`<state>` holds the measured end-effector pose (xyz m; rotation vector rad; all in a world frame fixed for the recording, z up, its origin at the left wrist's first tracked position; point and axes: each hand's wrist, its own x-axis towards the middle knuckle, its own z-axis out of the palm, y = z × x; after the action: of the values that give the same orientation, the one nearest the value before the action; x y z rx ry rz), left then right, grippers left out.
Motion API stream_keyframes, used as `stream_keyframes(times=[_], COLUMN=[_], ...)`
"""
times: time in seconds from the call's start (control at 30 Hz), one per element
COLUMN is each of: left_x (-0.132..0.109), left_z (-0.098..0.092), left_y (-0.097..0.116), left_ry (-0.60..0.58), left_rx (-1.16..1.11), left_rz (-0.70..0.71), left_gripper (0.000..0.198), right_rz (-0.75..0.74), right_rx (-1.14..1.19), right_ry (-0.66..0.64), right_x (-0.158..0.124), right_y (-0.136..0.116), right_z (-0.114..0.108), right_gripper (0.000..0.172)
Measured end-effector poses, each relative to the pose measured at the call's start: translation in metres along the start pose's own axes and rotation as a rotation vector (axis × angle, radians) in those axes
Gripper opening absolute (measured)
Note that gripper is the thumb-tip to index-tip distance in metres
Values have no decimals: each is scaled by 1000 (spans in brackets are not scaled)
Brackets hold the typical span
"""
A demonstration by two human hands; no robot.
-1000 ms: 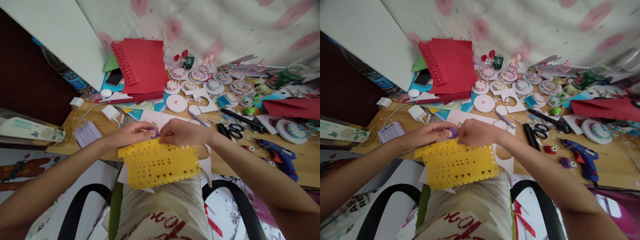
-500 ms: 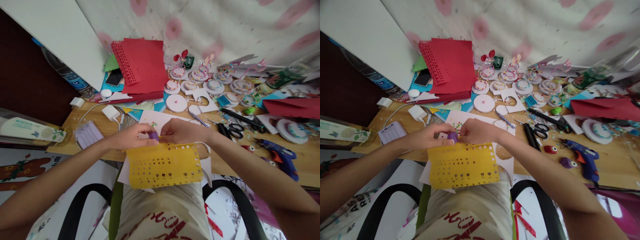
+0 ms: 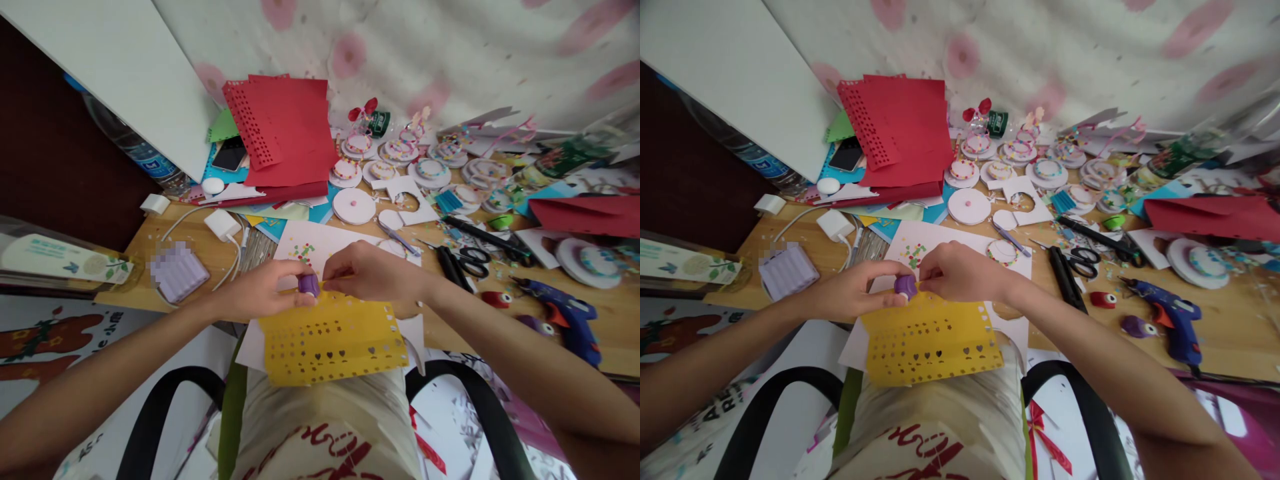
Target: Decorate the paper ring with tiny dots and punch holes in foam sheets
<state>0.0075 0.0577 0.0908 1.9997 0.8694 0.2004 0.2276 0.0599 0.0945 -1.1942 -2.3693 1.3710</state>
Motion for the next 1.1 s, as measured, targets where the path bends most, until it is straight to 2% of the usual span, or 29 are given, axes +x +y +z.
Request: stream_keyframes(times=[0.23, 0.37, 0.47, 0.6, 0.63, 0.77, 0.87, 1.0, 1.1], left_x=[-2, -3, 0, 7, 9, 13, 15, 18, 19], left_z=[7, 11, 14, 17, 17, 15, 14, 13, 6], left_y=[7, 7, 5, 2, 2, 0, -6, -16, -22], left_ry=[114, 132, 152, 156, 152, 186, 214, 230, 259], left_rx=[128, 174, 186, 196, 199, 222, 250, 237, 118], left_rz=[-2, 30, 15, 11, 26, 64, 85, 59, -5], left_gripper=[18, 16, 18, 14, 12, 16, 18, 18, 28], right_rz=[4, -1, -7, 79, 84, 58, 55, 79, 70], right_rx=[12, 4, -107, -422, -476, -511, -480, -463, -470], right_ry=[45, 47, 18, -22, -35, 10, 58, 21, -19], right_x=[-1, -3, -5, 0, 4, 19, 25, 22, 17], right_y=[1, 2, -4, -17, -20, -22, -19, -12, -2], right_z=[3, 3, -1, -3, -2, 5, 7, -1, -12], right_gripper=[17, 19, 21, 61, 61, 38, 34, 41, 25])
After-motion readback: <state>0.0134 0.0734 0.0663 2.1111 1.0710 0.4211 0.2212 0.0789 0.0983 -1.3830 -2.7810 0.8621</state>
